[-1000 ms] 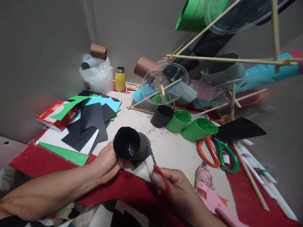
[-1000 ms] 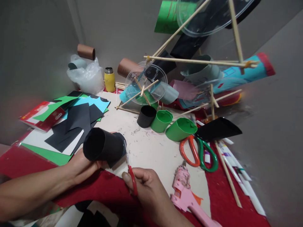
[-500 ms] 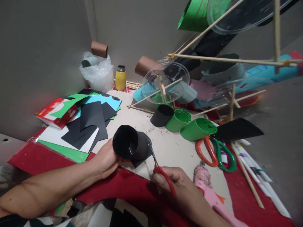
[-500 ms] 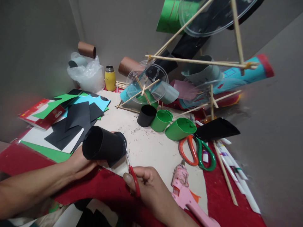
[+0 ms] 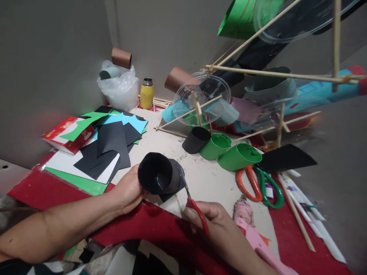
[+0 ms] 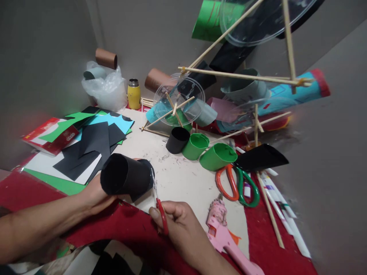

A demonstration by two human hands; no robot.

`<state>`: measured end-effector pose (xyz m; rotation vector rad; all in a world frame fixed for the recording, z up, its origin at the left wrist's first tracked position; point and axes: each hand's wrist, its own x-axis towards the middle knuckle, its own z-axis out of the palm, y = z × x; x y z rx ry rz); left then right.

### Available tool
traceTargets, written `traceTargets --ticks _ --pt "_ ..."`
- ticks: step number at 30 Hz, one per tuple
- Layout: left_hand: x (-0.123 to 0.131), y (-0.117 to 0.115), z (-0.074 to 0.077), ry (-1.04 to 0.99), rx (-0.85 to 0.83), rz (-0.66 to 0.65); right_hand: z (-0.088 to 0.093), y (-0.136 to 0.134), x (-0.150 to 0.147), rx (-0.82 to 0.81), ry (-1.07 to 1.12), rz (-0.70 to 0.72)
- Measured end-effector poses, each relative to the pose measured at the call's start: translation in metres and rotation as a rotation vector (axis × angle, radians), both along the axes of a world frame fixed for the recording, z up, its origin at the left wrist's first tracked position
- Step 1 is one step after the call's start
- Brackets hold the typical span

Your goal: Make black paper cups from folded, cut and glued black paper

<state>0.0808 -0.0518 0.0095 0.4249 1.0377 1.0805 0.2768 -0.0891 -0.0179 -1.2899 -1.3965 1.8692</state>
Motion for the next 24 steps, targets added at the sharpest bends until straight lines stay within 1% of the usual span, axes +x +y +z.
traceTargets --ticks 3,9,14,18,24 --pt "0.001 -0.001 0.0 -0.006 0.015 -0.051 0.003 0.0 -0.002 -0.018 0.01 -0.014" --pt "0.0 -0.003 -0.001 -0.006 0.051 -0.069 0.008 0.001 -0.002 -0.019 0.008 -0.009" --pt "0.0 -0.001 0.004 -0.063 0.082 -0.089 0.002 0.0 0.001 -0.027 0.033 0.013" --pt "-0.001 0.001 0.005 -0.076 0.112 -0.085 -0.003 -0.001 0.003 -0.033 0.055 0.022" --pt "-0.003 0.002 0.008 -0.052 0.128 -0.095 -0.001 0.002 0.006 -0.01 0.046 0.056"
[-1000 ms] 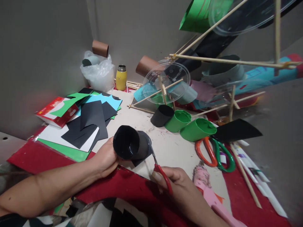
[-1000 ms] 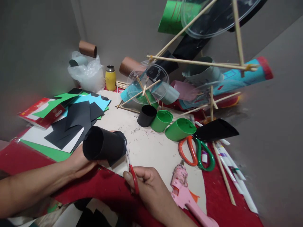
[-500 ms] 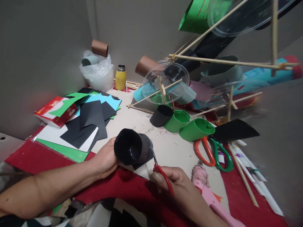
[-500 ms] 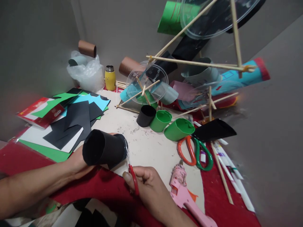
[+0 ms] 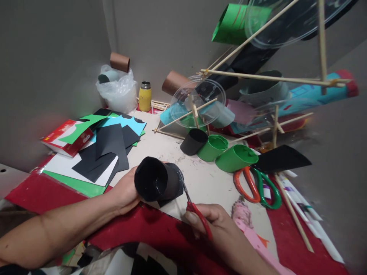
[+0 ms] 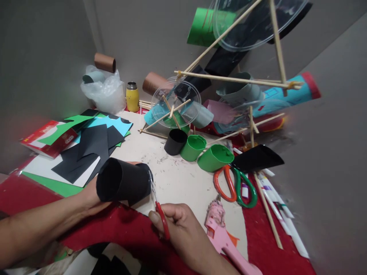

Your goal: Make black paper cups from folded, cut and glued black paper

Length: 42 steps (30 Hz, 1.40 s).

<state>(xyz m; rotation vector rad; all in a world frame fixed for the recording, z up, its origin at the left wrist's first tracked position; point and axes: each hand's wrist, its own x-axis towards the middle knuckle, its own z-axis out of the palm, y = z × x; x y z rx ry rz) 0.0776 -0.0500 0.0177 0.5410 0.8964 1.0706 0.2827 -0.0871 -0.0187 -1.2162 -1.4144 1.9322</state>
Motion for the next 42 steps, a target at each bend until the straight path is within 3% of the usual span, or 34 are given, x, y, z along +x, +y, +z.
traceTargets --ticks 10,17,42 --pt "0.001 -0.002 0.002 -0.007 0.004 -0.014 0.0 0.001 0.004 0.051 0.077 0.063" --pt "0.001 -0.001 -0.002 0.013 -0.022 -0.024 0.002 0.003 0.0 0.109 0.005 0.039" --pt "-0.002 -0.002 -0.007 -0.024 0.018 -0.034 -0.003 -0.001 0.002 0.029 0.111 0.021"
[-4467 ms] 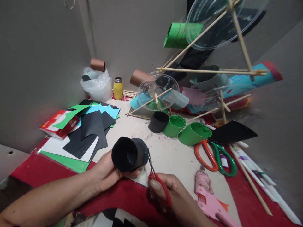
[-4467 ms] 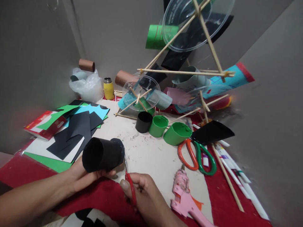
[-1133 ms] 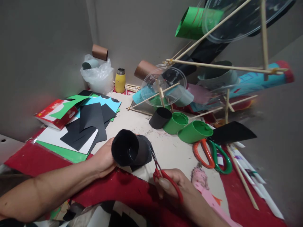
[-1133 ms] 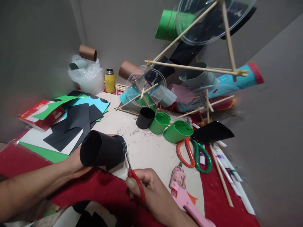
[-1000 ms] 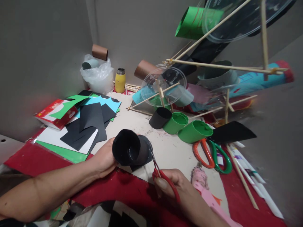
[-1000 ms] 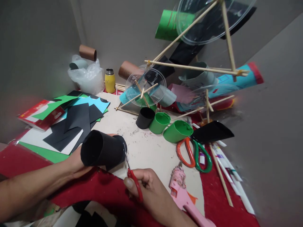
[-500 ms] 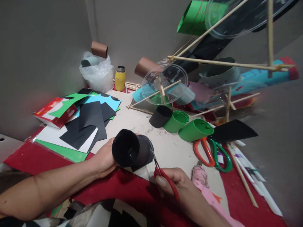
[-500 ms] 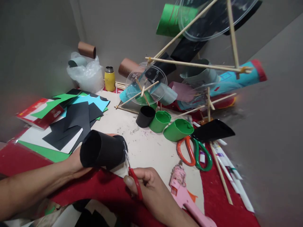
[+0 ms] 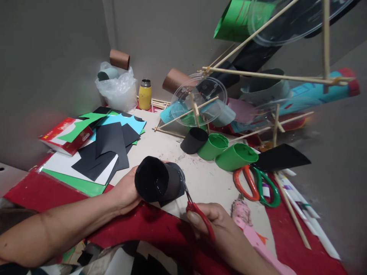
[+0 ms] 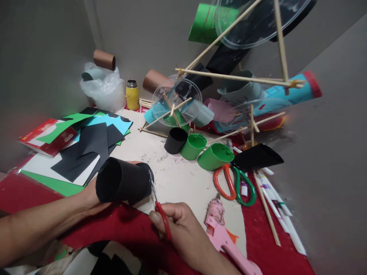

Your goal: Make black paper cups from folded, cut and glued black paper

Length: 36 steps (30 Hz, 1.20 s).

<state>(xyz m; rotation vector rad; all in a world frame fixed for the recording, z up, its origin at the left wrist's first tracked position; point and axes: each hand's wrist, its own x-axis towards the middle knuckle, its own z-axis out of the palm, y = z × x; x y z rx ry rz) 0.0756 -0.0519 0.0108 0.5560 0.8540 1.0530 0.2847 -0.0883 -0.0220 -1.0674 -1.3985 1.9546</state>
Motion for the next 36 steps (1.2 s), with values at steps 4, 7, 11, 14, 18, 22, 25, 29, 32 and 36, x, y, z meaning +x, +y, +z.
traceTargets --ticks 4,7,11,14,18,22,25,29,32,36 --pt "-0.0005 0.0005 0.0008 -0.019 0.026 -0.004 -0.0012 -0.0001 0.0004 0.007 -0.009 -0.006" --pt "-0.0008 0.0002 0.0008 -0.009 0.026 -0.015 -0.0032 -0.0006 0.0014 0.004 -0.008 -0.008" --pt "-0.0009 -0.0002 0.0013 0.009 -0.022 -0.069 -0.0047 -0.0007 0.0017 0.021 -0.01 -0.013" --pt "-0.0018 0.0005 0.0011 0.006 -0.011 -0.087 -0.0024 0.0001 0.0013 0.027 -0.018 -0.014" --pt "-0.0043 0.0031 -0.0002 -0.012 0.037 -0.12 0.0023 0.0005 0.0021 0.013 -0.042 -0.006" --pt "-0.0061 0.0058 -0.0004 0.048 0.016 -0.152 0.0022 -0.0007 0.0032 0.001 -0.036 -0.003" --pt "-0.0065 0.0064 -0.0001 0.049 0.023 -0.158 0.0004 -0.0016 0.0029 -0.01 -0.036 -0.003" --pt "-0.0074 0.0059 -0.0008 0.048 0.04 -0.149 0.0004 -0.0018 0.0024 0.005 -0.047 0.006" --pt "-0.0085 0.0057 -0.0013 0.049 0.057 -0.166 0.0025 -0.0008 0.0017 0.02 -0.068 0.028" --pt "-0.0094 0.0067 0.0003 0.065 0.043 -0.233 0.0037 0.0003 0.0018 0.04 -0.072 0.056"
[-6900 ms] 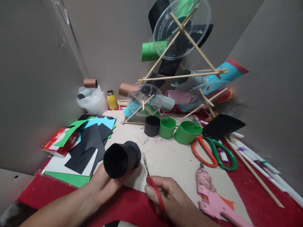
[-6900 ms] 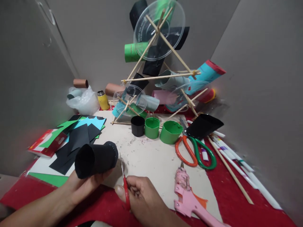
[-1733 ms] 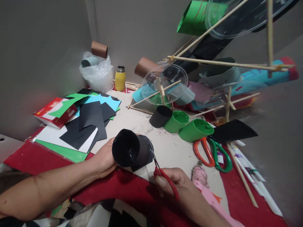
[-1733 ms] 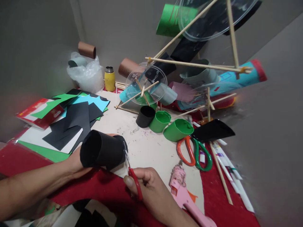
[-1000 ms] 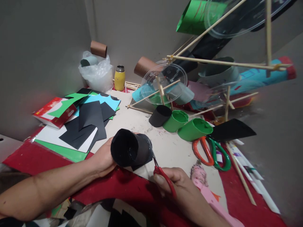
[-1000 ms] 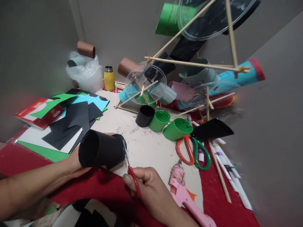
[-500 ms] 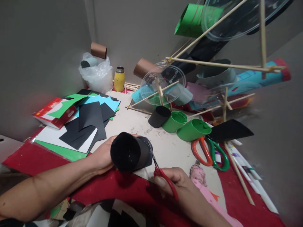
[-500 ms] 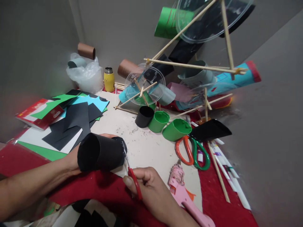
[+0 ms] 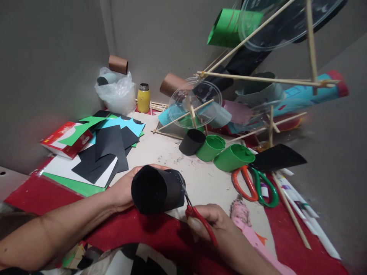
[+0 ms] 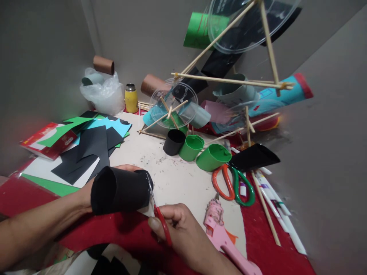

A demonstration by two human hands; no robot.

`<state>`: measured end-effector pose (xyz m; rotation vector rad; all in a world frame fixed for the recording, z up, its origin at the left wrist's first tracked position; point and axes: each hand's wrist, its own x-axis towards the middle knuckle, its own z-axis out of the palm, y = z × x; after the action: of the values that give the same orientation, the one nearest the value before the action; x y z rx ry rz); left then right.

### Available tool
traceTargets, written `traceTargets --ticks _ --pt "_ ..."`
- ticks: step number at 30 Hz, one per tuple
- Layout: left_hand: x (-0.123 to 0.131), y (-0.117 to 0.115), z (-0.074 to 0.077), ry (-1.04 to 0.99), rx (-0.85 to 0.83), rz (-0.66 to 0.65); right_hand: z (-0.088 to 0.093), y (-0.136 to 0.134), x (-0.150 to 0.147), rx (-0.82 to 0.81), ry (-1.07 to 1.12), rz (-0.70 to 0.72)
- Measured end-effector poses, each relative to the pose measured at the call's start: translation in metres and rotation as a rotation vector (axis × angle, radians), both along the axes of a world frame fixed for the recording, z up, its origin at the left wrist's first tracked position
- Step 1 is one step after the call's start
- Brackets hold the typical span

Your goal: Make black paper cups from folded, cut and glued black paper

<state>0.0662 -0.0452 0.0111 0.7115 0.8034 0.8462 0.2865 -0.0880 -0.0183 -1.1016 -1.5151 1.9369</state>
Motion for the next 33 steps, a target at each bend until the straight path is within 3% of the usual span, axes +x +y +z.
traceTargets --ticks 12,18,28,33 --pt "-0.006 0.007 0.009 0.046 0.028 -0.055 0.002 0.001 -0.003 -0.046 0.069 -0.015" --pt "-0.008 0.01 0.016 0.094 0.021 -0.131 0.008 0.003 -0.002 -0.028 -0.007 0.038" --pt "-0.01 0.01 0.012 0.072 -0.02 -0.083 0.007 0.004 -0.004 -0.043 0.014 -0.001" --pt "-0.007 0.01 0.009 0.061 -0.028 0.002 0.007 0.003 -0.006 -0.021 0.024 -0.034"
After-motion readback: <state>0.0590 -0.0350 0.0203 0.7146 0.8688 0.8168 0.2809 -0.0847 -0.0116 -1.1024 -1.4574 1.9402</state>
